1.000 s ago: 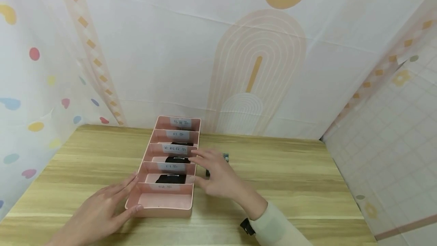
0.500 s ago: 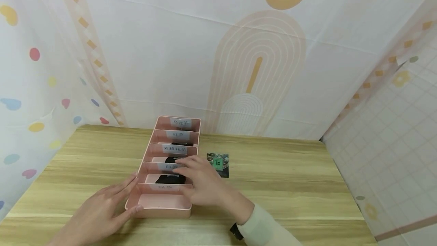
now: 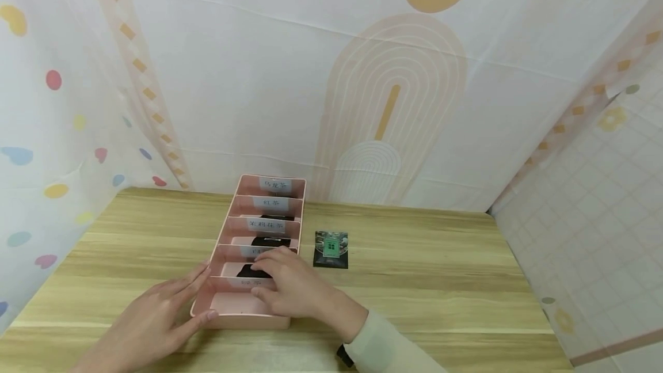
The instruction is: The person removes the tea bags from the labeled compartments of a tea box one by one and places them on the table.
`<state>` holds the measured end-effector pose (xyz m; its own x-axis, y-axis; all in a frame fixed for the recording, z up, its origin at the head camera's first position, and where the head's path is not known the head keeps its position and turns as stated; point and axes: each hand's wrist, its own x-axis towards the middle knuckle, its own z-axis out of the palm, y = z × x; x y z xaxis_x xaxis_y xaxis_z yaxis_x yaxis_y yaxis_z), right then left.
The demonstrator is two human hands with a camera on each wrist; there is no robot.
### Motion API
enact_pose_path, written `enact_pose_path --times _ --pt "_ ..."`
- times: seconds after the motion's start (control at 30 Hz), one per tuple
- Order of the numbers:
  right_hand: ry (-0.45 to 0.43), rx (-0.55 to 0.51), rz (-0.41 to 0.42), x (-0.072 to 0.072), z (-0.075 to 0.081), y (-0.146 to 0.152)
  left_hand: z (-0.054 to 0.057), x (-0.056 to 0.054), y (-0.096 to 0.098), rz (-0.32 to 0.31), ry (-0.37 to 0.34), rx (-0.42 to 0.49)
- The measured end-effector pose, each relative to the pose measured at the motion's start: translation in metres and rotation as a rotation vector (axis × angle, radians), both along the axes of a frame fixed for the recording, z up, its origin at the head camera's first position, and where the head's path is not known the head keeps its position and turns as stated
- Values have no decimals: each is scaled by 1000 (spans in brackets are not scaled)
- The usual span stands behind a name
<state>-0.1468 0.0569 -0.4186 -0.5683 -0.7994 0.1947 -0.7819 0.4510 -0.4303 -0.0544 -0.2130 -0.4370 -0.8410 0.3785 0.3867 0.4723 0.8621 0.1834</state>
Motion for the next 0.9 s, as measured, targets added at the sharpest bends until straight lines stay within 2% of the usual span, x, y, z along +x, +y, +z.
enact_pose_path --times 0.27,0.9 --pt "54 22 3 -2 -7 -8 -2 -1 -1 -11 26 4" --pt "126 40 -12 -3 -9 -12 -4 -1 0 -9 44 -6"
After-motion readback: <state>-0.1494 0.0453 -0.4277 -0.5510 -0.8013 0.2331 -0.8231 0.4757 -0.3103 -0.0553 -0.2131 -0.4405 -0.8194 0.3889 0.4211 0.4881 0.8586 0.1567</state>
